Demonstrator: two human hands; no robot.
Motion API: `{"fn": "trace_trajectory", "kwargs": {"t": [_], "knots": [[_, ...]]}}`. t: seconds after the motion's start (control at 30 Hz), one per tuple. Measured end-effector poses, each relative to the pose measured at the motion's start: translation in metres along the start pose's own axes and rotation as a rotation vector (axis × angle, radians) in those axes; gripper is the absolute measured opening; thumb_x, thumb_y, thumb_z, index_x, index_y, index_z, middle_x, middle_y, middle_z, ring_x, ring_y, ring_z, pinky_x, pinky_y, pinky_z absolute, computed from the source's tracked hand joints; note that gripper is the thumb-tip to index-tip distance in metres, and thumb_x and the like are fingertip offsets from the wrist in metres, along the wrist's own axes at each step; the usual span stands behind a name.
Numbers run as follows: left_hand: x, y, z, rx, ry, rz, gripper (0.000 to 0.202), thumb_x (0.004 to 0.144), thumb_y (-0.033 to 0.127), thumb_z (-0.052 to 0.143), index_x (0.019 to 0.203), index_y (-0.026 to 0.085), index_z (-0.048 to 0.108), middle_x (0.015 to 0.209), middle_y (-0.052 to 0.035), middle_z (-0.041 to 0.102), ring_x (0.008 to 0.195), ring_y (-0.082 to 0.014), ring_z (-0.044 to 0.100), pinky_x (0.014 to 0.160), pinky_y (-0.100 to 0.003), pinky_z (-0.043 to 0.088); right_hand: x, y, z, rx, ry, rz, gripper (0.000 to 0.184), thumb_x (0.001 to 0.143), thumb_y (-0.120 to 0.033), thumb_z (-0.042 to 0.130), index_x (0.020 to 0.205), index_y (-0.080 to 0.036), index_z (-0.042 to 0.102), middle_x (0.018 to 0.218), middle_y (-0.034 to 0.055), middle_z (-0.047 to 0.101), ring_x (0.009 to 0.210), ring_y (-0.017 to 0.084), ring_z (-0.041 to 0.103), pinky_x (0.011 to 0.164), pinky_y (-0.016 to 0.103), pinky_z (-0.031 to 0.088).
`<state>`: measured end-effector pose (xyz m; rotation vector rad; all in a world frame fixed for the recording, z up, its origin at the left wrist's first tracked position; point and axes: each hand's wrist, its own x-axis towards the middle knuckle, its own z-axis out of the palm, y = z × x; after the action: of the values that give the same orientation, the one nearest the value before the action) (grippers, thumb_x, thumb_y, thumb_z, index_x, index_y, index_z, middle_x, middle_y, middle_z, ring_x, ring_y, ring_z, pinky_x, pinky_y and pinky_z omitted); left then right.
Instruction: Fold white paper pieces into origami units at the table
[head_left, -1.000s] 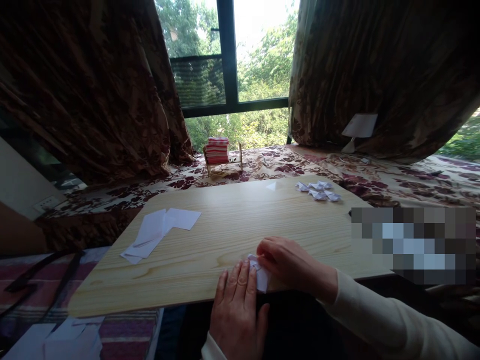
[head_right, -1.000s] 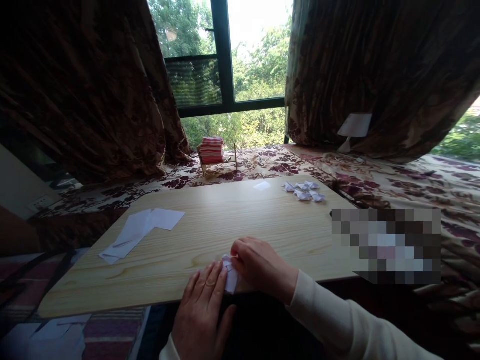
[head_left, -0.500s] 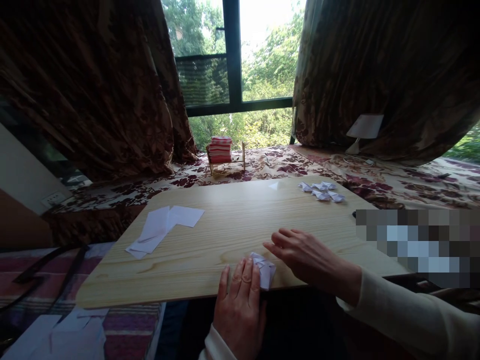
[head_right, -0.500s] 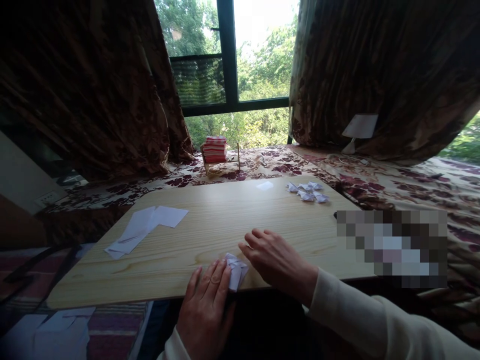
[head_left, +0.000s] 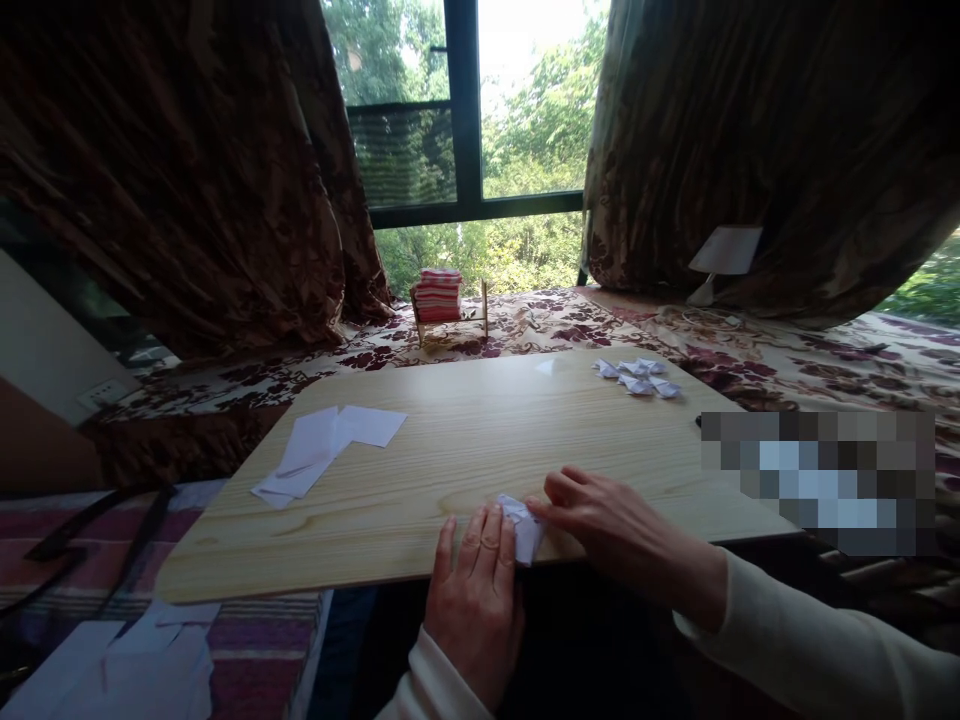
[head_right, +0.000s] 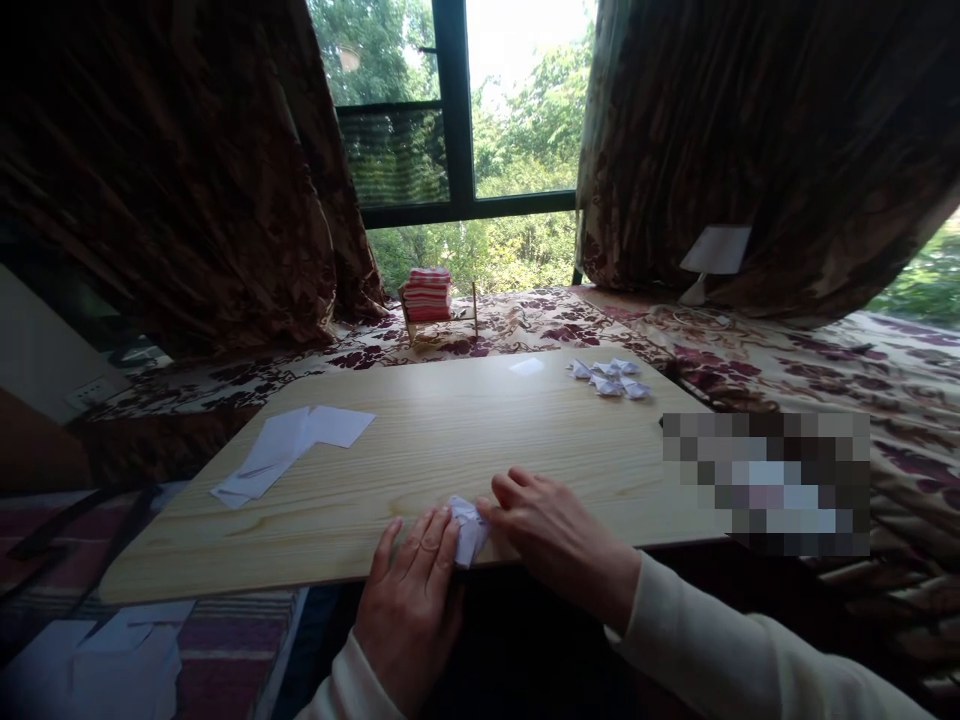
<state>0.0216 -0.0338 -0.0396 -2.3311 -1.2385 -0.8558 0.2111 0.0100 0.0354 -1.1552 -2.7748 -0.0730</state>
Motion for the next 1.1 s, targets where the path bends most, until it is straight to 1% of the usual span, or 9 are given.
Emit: {"fn": "trace_trajectory", "kwargs": {"t": [0.1,0.23,0.33,0.5,0.6,0.67,0.8,0.97,1.1], "knots": [[0.000,0.000,0.002,-0.016,0.025,-0.012,0.040,0.087,0.023,0.044,0.123,0.009,0.054,0.130,-0.0114,0.055,0.123,-0.0248,0.046,0.110,-0.044,0.014,-0.005,-0.009,0.004,-0.055,0.078,0.015,0.034,0.081,-0.002,0.048,0.107,-0.021,0.060,0.092,0.0064,0.059,0.081,0.020,0.049,0.068,0.031,0.040],[0.000,0.001,0.002,-0.042,0.017,-0.015,0.042,0.087,0.023,0.044,0.125,0.008,0.051,0.132,-0.0119,0.054,0.124,-0.0250,0.044,0.110,-0.045,0.014,-0.008,-0.025,0.022,-0.062,0.174,0.042,0.035,0.080,-0.007,0.056,0.114,-0.018,0.056,0.094,0.0068,0.059,0.081,0.021,0.049,0.069,0.033,0.040],[0.000,-0.003,-0.005,-0.041,-0.026,0.014,0.043,0.085,0.020,0.043,0.126,0.007,0.050,0.133,-0.0122,0.053,0.126,-0.0248,0.041,0.109,-0.045,0.014,-0.008,-0.031,0.030,-0.055,0.199,0.075,0.035,0.079,-0.007,0.061,0.113,-0.015,0.057,0.092,0.0072,0.059,0.079,0.021,0.049,0.067,0.033,0.040],[0.000,-0.019,-0.022,-0.005,-0.092,0.093,0.049,0.080,0.016,0.046,0.128,0.004,0.046,0.130,-0.0150,0.054,0.126,-0.0250,0.040,0.107,-0.045,0.018,-0.006,-0.031,0.029,-0.050,0.206,0.049,0.037,0.076,-0.009,0.067,0.111,-0.013,0.058,0.092,0.0068,0.059,0.079,0.021,0.050,0.067,0.033,0.042],[0.003,-0.025,-0.025,0.012,-0.102,0.093,0.052,0.079,0.020,0.049,0.129,0.005,0.045,0.129,-0.0156,0.055,0.124,-0.0265,0.041,0.106,-0.047,0.018,-0.008,-0.030,0.031,-0.068,0.231,0.041,0.036,0.075,-0.007,0.066,0.110,-0.011,0.057,0.091,0.0067,0.059,0.079,0.021,0.050,0.068,0.033,0.043],[0.006,-0.025,-0.023,-0.005,-0.103,0.060,0.055,0.078,0.025,0.051,0.129,0.007,0.045,0.130,-0.0151,0.054,0.124,-0.0280,0.041,0.106,-0.048,0.017,-0.010,-0.030,0.033,-0.068,0.243,0.040,0.043,0.076,-0.006,0.064,0.117,-0.011,0.053,0.092,0.0066,0.059,0.080,0.021,0.051,0.069,0.034,0.044],[0.014,-0.021,-0.015,-0.050,-0.119,-0.007,0.055,0.076,0.035,0.054,0.126,0.012,0.050,0.127,-0.0133,0.056,0.120,-0.0296,0.045,0.106,-0.050,0.016,-0.008,-0.032,0.032,-0.067,0.221,0.061,0.053,0.079,-0.007,0.059,0.129,-0.010,0.043,0.095,0.0081,0.059,0.083,0.023,0.051,0.069,0.035,0.045],[0.016,-0.021,-0.014,-0.041,-0.128,0.025,0.050,0.078,0.032,0.053,0.123,0.011,0.053,0.124,-0.0119,0.059,0.116,-0.0286,0.048,0.105,-0.049,0.016,0.002,-0.037,0.023,-0.052,0.101,0.110,0.038,0.081,-0.008,0.056,0.119,-0.011,0.053,0.095,0.0106,0.061,0.085,0.025,0.052,0.068,0.036,0.044],[0.012,-0.027,-0.018,-0.060,-0.136,0.044,0.045,0.081,0.028,0.051,0.122,0.011,0.054,0.124,-0.0110,0.060,0.116,-0.0280,0.048,0.105,-0.050,0.016,0.005,-0.037,0.020,-0.055,0.078,0.106,0.033,0.084,-0.008,0.053,0.117,-0.012,0.055,0.092,0.0100,0.061,0.083,0.024,0.052,0.066,0.035,0.044]]}}
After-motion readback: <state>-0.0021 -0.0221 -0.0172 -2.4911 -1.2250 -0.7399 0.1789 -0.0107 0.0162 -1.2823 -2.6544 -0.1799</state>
